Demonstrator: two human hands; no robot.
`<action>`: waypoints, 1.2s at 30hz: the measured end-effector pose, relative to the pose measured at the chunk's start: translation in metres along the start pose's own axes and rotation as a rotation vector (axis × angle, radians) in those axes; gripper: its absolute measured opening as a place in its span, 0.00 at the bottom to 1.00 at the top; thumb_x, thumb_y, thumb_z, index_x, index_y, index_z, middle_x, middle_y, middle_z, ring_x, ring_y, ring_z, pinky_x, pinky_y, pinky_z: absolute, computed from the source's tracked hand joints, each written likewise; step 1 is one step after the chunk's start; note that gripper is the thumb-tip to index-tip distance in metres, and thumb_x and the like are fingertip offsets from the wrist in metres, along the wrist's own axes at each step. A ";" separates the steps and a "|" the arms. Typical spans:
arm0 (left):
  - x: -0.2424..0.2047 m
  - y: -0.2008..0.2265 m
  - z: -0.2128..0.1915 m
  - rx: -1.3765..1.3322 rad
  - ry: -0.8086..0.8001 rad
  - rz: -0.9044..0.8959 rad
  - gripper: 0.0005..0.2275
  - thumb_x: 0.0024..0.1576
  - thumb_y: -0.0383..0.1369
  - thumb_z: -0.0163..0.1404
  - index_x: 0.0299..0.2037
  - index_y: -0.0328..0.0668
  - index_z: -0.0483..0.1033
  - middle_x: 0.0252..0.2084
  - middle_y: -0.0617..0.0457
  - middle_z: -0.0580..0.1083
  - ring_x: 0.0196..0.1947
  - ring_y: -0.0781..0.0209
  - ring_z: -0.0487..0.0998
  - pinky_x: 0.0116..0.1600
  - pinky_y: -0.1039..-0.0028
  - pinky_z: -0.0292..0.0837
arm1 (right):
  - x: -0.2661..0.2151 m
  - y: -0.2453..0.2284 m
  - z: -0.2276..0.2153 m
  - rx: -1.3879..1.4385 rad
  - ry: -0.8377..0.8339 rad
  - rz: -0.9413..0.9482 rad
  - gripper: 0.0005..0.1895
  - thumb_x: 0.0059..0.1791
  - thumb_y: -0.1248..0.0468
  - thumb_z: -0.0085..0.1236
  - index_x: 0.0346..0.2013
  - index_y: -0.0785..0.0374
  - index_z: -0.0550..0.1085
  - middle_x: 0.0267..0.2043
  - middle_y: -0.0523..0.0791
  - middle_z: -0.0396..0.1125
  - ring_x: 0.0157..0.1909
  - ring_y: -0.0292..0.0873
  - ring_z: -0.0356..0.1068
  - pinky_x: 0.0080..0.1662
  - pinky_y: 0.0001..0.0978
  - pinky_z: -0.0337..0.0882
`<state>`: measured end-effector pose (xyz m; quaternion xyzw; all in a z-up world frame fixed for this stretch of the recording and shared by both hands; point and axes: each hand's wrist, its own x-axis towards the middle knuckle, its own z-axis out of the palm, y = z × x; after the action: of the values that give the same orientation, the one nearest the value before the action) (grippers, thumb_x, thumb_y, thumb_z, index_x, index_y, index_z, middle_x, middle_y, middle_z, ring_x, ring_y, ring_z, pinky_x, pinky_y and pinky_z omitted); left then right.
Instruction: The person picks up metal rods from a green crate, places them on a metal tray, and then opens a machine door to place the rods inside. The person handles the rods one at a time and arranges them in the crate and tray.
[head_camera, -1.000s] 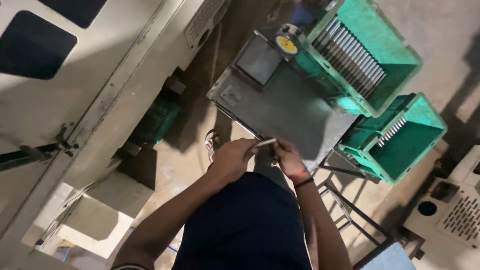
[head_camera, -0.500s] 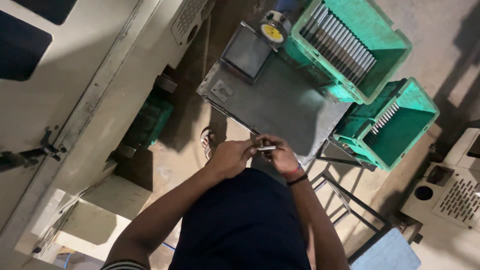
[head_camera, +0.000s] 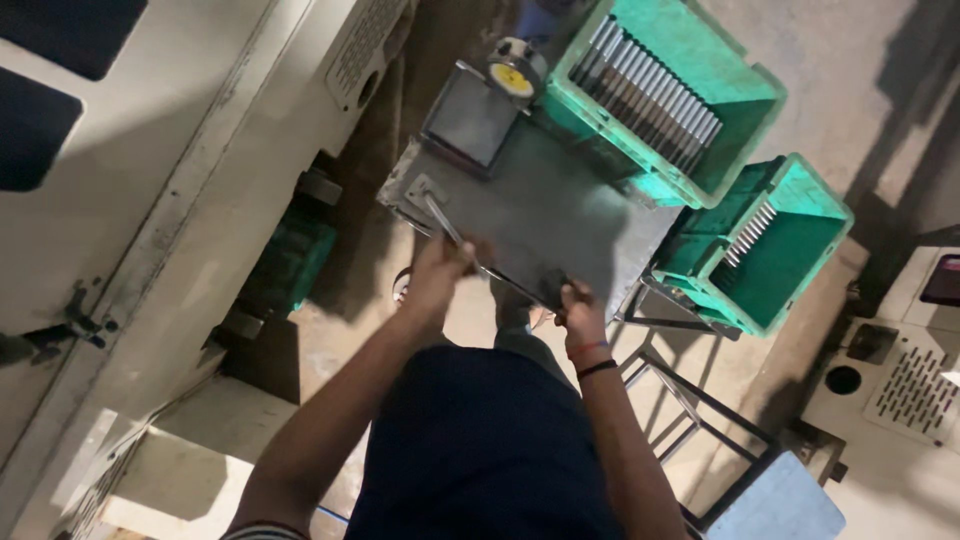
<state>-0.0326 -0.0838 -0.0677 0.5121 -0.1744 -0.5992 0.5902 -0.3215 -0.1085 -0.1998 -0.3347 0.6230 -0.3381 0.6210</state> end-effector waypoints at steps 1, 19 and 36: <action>0.011 0.004 0.000 0.031 0.039 0.049 0.15 0.59 0.28 0.49 0.56 0.42 0.67 0.45 0.52 0.76 0.45 0.61 0.78 0.48 0.68 0.78 | 0.002 0.005 -0.006 0.028 0.040 0.030 0.16 0.55 0.64 0.55 0.55 0.68 0.72 0.34 0.44 0.69 0.24 0.36 0.63 0.25 0.29 0.63; 0.128 0.038 0.013 1.052 0.240 0.998 0.10 0.52 0.21 0.58 0.43 0.38 0.79 0.33 0.45 0.79 0.36 0.42 0.82 0.58 0.53 0.77 | -0.055 0.006 -0.002 -0.017 -0.020 0.237 0.14 0.54 0.65 0.52 0.53 0.65 0.74 0.30 0.42 0.68 0.24 0.34 0.61 0.27 0.26 0.63; 0.156 0.043 0.017 0.890 0.164 0.940 0.05 0.57 0.21 0.57 0.41 0.34 0.75 0.40 0.42 0.78 0.36 0.50 0.84 0.39 0.68 0.79 | -0.072 0.005 -0.012 -0.043 -0.006 0.261 0.15 0.54 0.65 0.54 0.56 0.63 0.76 0.34 0.44 0.67 0.27 0.37 0.60 0.28 0.26 0.63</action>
<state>0.0107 -0.2394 -0.0889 0.6207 -0.5658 -0.1066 0.5322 -0.3332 -0.0457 -0.1645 -0.2650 0.6664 -0.2398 0.6543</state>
